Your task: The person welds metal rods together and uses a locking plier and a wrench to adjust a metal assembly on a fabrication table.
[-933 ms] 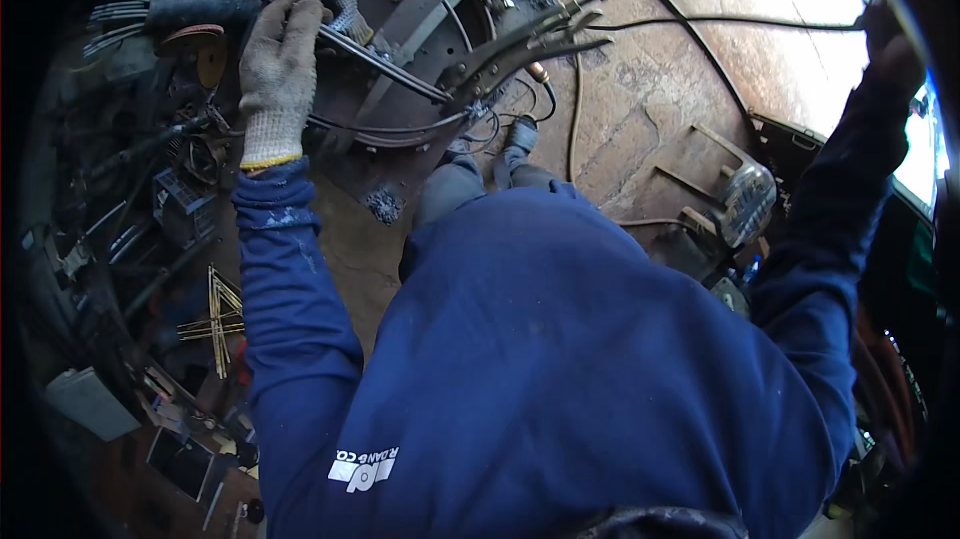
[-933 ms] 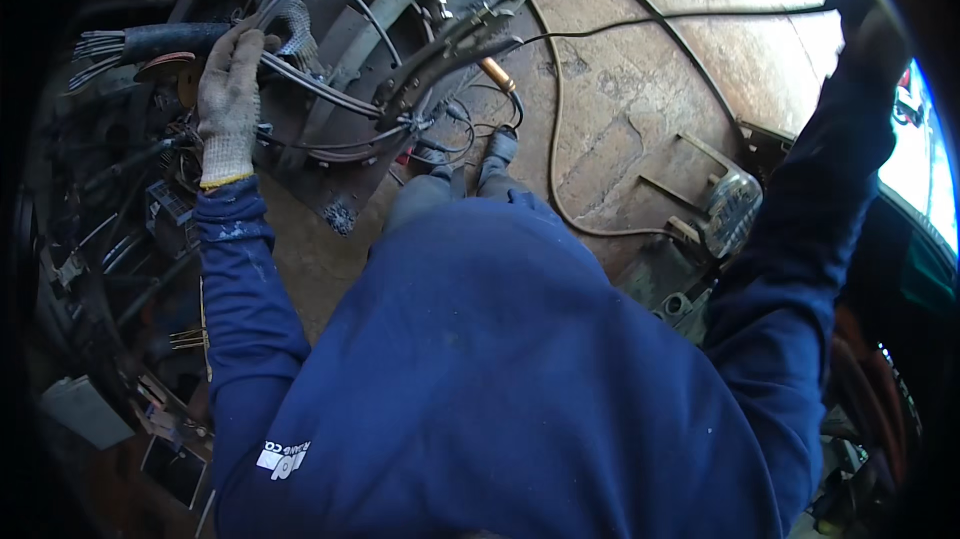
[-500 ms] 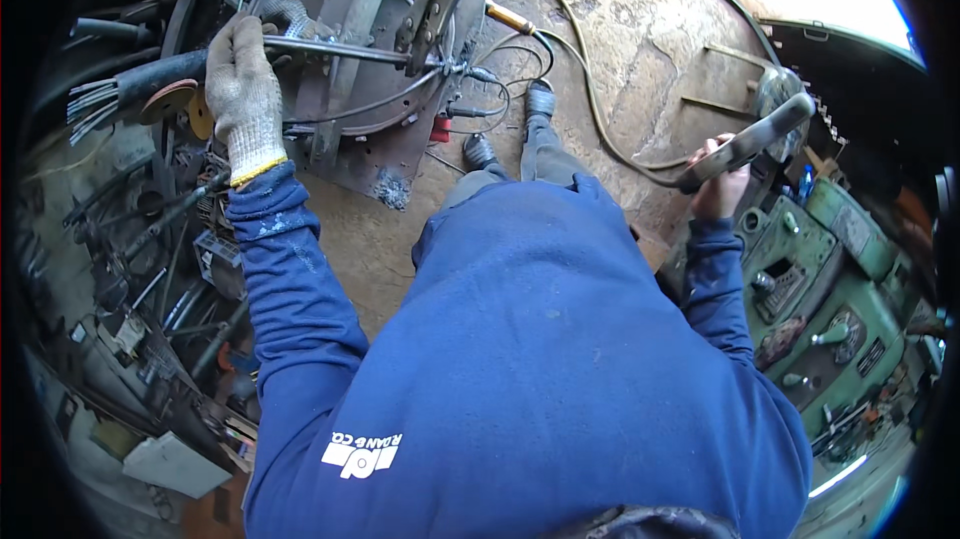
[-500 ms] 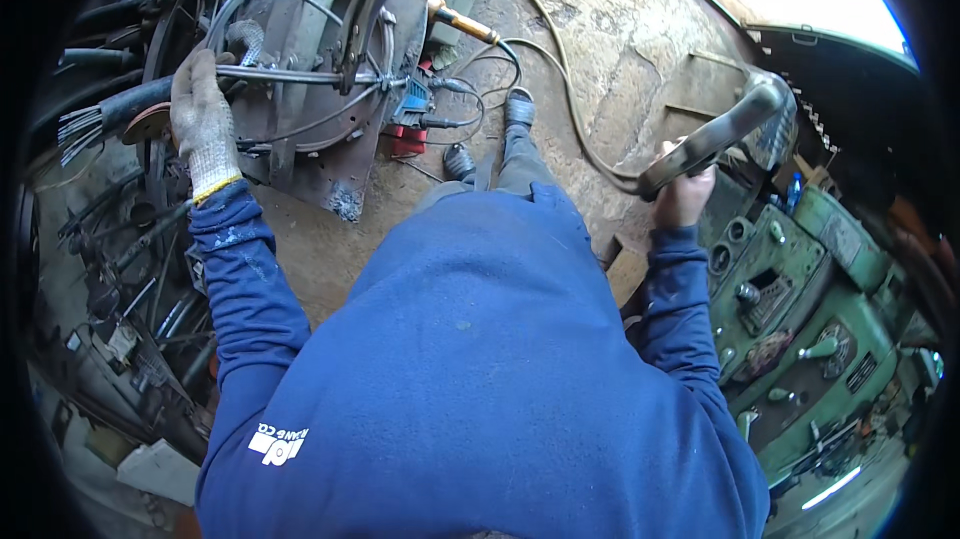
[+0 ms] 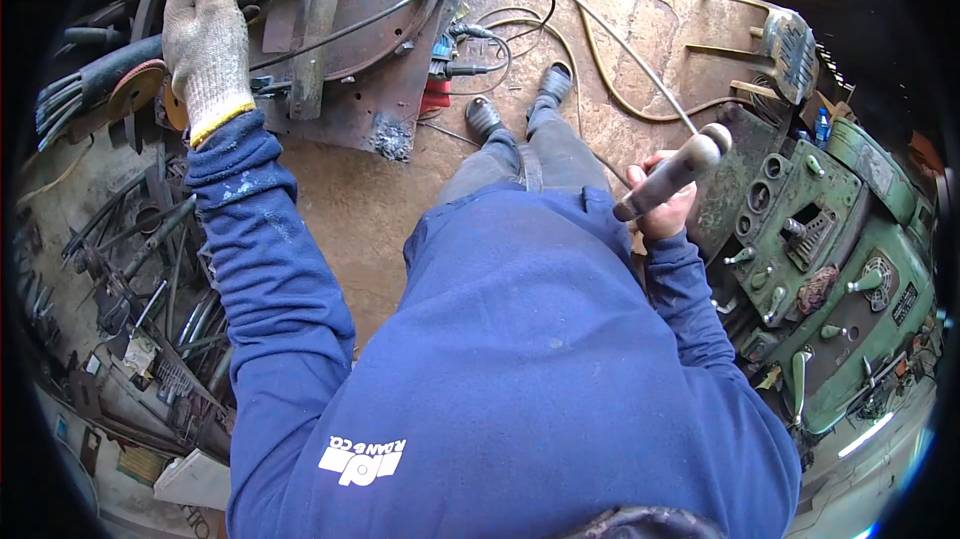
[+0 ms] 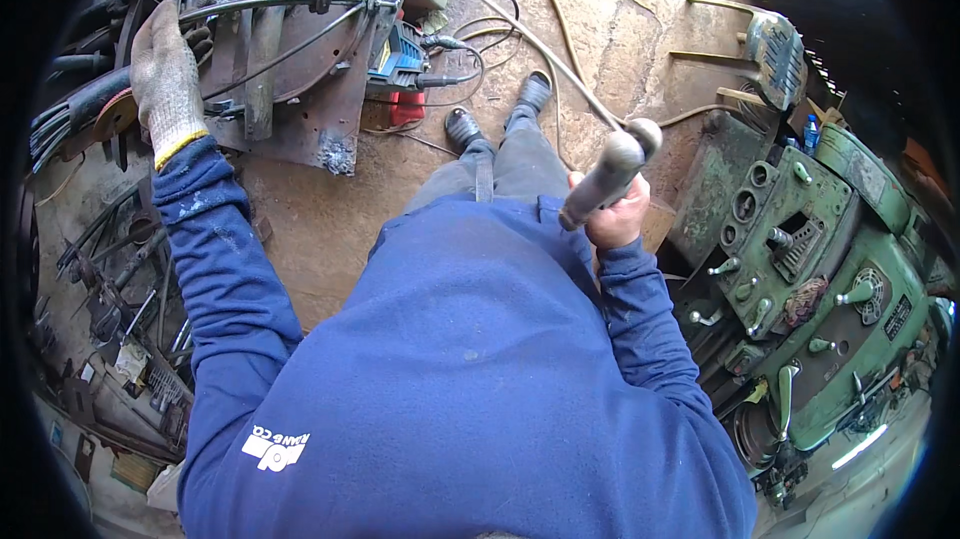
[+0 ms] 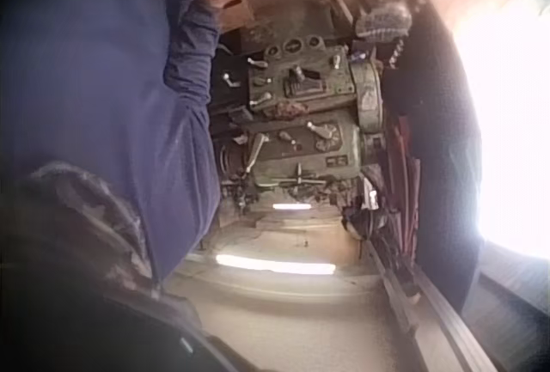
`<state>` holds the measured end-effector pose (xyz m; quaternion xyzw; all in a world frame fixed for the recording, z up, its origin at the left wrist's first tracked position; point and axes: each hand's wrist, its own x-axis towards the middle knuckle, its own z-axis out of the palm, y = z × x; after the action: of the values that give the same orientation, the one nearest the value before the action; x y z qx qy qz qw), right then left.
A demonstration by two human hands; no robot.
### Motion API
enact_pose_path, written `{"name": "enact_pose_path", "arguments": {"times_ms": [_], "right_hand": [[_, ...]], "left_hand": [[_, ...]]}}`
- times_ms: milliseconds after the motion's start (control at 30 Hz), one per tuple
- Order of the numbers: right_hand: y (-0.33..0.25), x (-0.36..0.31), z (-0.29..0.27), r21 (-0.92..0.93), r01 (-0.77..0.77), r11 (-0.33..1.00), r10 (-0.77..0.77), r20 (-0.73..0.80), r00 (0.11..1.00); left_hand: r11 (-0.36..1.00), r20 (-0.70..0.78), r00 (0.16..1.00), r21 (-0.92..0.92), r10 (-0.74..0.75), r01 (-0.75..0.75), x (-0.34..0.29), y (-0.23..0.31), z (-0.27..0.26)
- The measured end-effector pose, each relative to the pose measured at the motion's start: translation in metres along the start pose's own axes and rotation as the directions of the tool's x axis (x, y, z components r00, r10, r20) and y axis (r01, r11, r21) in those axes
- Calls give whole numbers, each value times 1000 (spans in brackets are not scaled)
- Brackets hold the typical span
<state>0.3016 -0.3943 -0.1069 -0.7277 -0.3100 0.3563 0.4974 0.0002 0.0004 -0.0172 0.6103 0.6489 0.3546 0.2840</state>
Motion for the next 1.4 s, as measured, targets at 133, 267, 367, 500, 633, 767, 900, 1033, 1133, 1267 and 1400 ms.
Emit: {"name": "enact_pose_path", "arguments": {"times_ms": [133,267,367,500,633,767,900,1033,1133,1267,1400], "right_hand": [[-3,8,11,55,51,997,-55,68,996],[4,19,4,-19,125,992,-117,226,967],[-1,30,2,-123,202,972,-163,272,948],[5,36,11,-17,211,977,-199,263,944],[11,35,16,2,210,978,-202,292,935],[6,24,28,-37,228,973,-208,293,933],[0,10,49,-93,294,951,-271,202,941],[7,-14,78,-119,315,942,-306,85,948],[6,-29,105,-196,344,918,-351,-1,936],[12,-42,133,-252,373,893,-405,-85,911],[9,-44,149,-300,397,867,-453,-143,880]], "left_hand": [[998,-48,998,-55,-39,36,-13,16,8],[1000,-113,993,6,22,-21,-7,8,7],[998,-137,989,53,50,-43,-2,5,7],[992,-139,989,124,51,-33,5,-3,1],[998,-150,988,58,29,-21,0,1,6],[995,-149,988,98,38,-24,-2,3,8],[997,-55,997,63,56,-52,1,3,2],[952,94,989,271,117,-139,1,14,-9],[941,188,975,293,115,-167,7,14,-13],[939,163,975,283,152,-194,9,9,-12],[980,213,976,188,31,-72,-3,13,-12]]}}
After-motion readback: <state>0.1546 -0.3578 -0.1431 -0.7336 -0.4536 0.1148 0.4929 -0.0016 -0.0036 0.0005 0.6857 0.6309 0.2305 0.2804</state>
